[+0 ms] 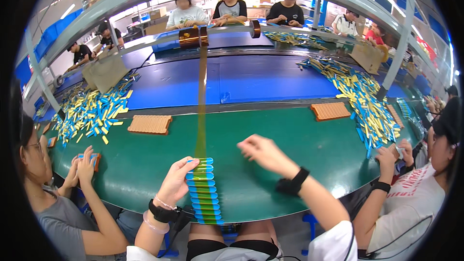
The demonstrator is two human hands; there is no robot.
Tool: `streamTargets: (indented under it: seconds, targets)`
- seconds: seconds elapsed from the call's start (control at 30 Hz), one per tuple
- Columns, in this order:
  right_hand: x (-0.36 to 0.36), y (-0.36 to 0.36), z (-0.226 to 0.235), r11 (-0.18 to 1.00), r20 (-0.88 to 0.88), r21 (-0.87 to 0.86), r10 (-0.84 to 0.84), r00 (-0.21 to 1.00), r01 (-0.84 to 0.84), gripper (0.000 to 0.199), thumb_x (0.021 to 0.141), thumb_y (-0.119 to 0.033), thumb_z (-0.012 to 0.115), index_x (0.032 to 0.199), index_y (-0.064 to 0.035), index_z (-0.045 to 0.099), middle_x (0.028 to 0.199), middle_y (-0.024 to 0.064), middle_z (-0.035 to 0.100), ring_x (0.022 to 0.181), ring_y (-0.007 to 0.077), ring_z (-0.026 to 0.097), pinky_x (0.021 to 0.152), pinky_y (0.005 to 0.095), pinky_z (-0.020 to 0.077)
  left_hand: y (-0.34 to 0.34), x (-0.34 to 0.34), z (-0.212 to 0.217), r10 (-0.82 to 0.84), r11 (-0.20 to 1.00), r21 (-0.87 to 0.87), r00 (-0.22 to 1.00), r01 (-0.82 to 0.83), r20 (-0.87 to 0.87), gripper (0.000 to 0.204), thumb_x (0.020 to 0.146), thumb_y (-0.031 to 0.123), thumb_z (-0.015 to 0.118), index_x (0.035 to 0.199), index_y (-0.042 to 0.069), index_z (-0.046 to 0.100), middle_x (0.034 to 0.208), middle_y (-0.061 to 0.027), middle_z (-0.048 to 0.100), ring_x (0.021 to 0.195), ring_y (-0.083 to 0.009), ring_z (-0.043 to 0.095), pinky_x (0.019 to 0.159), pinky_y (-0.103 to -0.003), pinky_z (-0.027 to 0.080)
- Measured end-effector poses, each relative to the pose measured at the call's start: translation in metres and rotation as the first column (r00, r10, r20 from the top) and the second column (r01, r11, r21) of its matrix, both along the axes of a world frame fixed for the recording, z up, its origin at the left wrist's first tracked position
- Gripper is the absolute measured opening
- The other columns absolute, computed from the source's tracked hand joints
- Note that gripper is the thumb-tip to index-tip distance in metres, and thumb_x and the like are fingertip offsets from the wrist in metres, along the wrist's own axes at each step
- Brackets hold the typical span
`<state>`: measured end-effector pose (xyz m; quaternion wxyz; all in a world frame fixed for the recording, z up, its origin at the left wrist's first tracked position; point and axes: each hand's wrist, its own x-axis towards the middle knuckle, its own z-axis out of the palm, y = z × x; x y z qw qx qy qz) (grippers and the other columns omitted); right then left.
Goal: Assembling small blue and green plastic components on a production line.
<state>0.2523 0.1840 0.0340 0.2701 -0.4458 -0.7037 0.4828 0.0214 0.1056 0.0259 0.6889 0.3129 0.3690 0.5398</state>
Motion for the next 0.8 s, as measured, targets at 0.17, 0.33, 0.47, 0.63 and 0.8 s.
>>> streamTargets:
  seconds: [0.17, 0.33, 0.47, 0.63, 0.8]
  targets:
    - [-0.06, -0.039, 0.017, 0.969, -0.268, -0.109, 0.187, 0.945, -0.222, 0.025, 0.087, -0.027, 0.049, 0.086, -0.0022, 0.054, 0.071, -0.0014, 0.051, 0.067, 0.0048, 0.047, 0.059, 0.0211, 0.0409, -0.006, 0.01, 0.01, 0.076, 0.984, 0.17, 0.989, -0.054, -0.125, 0.008, 0.083, 0.011, 0.054, 0.078, 0.004, 0.054, 0.075, 0.0001, 0.056, 0.066, -0.0029, 0.05, 0.058, -0.018, 0.04]
    - [-0.061, -0.048, 0.015, 0.975, -0.453, -0.097, 0.133, 0.882, -0.197, 0.018, 0.085, -0.021, 0.052, 0.08, -0.004, 0.055, 0.071, -0.0053, 0.05, 0.065, 0.0012, 0.042, 0.057, 0.0167, 0.0327, -0.015, 0.017, 0.018, 0.113, 0.972, 0.221, 0.98, -0.076, -0.161, 0.008, 0.083, 0.01, 0.054, 0.077, 0.005, 0.053, 0.074, 0.001, 0.056, 0.066, -0.0027, 0.05, 0.058, -0.017, 0.04]
    - [-0.052, -0.071, 0.013, 0.99, -0.419, -0.088, 0.06, 0.906, -0.106, 0.016, 0.084, -0.018, 0.053, 0.08, -0.0028, 0.054, 0.074, -0.0052, 0.051, 0.068, 0.0013, 0.043, 0.06, 0.0173, 0.0345, -0.033, 0.028, 0.018, 0.155, 0.959, 0.269, 0.963, -0.093, -0.22, 0.006, 0.082, 0.008, 0.054, 0.077, 0.003, 0.053, 0.073, 0.0013, 0.054, 0.067, -0.0026, 0.048, 0.059, -0.017, 0.038]
    - [-0.031, -0.132, -0.031, 0.957, -0.44, -0.253, 0.015, 0.898, -0.14, 0.014, 0.084, -0.017, 0.054, 0.082, -0.0032, 0.055, 0.071, -0.0059, 0.047, 0.064, 0.0003, 0.04, 0.054, 0.0166, 0.0322, -0.093, 0.035, -0.019, 0.067, 0.969, 0.246, 0.942, 0.017, -0.329, 0.009, 0.081, 0.006, 0.057, 0.084, -0.002, 0.055, 0.08, -0.001, 0.054, 0.075, -0.0053, 0.049, 0.068, -0.019, 0.041]
    - [-0.028, -0.141, -0.046, 0.933, -0.444, -0.221, 0.164, 0.881, -0.285, 0.012, 0.084, -0.013, 0.055, 0.083, -0.0007, 0.056, 0.075, -0.0038, 0.051, 0.066, 0.0017, 0.042, 0.057, 0.0176, 0.0348, -0.118, 0.032, -0.042, 0.107, 0.987, 0.15, 0.947, -0.063, -0.304, 0.008, 0.08, 0.005, 0.058, 0.081, -0.002, 0.054, 0.08, -0.0018, 0.053, 0.075, -0.0055, 0.047, 0.065, -0.019, 0.039]
